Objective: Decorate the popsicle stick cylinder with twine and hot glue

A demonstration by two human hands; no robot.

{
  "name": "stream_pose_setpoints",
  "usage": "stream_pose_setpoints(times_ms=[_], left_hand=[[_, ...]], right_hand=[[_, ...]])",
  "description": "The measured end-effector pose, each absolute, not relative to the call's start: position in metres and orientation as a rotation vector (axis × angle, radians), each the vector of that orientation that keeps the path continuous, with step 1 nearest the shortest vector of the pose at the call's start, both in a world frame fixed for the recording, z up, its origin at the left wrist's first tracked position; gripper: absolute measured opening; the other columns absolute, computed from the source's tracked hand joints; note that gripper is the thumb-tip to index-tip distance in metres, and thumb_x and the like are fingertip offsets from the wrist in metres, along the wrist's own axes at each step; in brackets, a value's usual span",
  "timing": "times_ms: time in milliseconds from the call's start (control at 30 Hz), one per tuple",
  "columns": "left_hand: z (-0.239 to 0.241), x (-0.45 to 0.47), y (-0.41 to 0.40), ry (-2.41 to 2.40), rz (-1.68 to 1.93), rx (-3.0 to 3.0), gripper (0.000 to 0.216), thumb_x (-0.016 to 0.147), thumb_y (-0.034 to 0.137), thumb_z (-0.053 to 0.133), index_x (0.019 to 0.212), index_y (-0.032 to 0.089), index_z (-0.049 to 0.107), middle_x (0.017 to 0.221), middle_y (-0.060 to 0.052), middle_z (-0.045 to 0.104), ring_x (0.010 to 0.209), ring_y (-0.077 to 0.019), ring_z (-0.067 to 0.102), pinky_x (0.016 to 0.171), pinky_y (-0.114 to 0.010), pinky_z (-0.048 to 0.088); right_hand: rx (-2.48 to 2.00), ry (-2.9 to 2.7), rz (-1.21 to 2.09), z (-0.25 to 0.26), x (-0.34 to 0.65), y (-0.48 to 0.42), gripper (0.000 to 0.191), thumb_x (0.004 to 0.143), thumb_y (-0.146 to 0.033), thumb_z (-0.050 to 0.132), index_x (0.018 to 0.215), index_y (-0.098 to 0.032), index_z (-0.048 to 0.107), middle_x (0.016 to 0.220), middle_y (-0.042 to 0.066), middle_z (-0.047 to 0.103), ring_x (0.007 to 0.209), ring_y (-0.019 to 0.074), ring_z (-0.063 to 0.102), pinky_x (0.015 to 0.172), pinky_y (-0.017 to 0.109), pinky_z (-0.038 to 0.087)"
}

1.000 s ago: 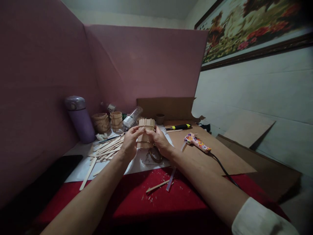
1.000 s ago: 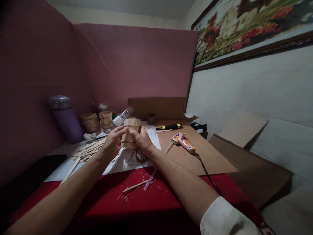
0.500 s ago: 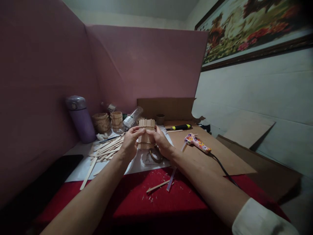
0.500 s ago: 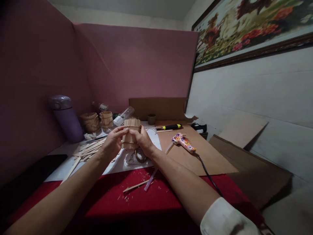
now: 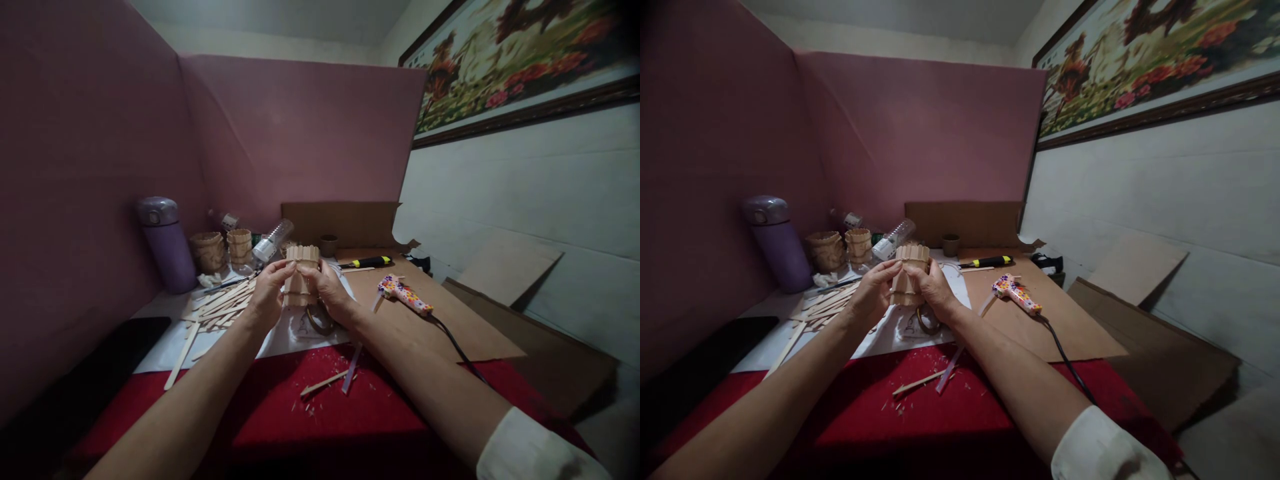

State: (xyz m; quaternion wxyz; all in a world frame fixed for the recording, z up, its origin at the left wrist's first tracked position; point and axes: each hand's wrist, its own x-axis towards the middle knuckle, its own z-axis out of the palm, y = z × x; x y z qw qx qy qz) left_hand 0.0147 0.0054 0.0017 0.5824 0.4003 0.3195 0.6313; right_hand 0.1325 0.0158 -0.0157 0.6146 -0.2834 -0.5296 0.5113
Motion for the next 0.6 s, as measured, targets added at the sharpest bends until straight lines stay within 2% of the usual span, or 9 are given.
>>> stream_pose_setpoints(times_ms=[167,600], left_hand=[[0.0012,0.015,0.0058,0.736,1.47,0.948,0.038,0.053,0.027,0.079,0.085,0.015,0.064,0.075,-0.002,0.065,0.067,-0.0156,0.059,0.059,-0.027,0.045],[-0.0056,0.0145,0.0137,0.76,1.547,1.003,0.049,0.05,0.032,0.083,0.09,0.015,0.061,0.082,-0.003,0.065,0.07,-0.0152,0.058,0.06,-0.028,0.047]], right_hand=[[-0.644,-1.222,1.17,-0.0164,0.1327,0.0161,0.038,0.072,-0.037,0.067,0.104,-0.02,0.055,0.101,0.005,0.068,0.084,0.0195,0.063,0.074,0.03,0.05],[-0.623,-1.25,1.214,-0.0165,0.1367,0.0159,0.04,0.075,-0.037,0.062,0.11,-0.021,0.054,0.1,0.003,0.068,0.09,0.0209,0.062,0.08,0.032,0.049]])
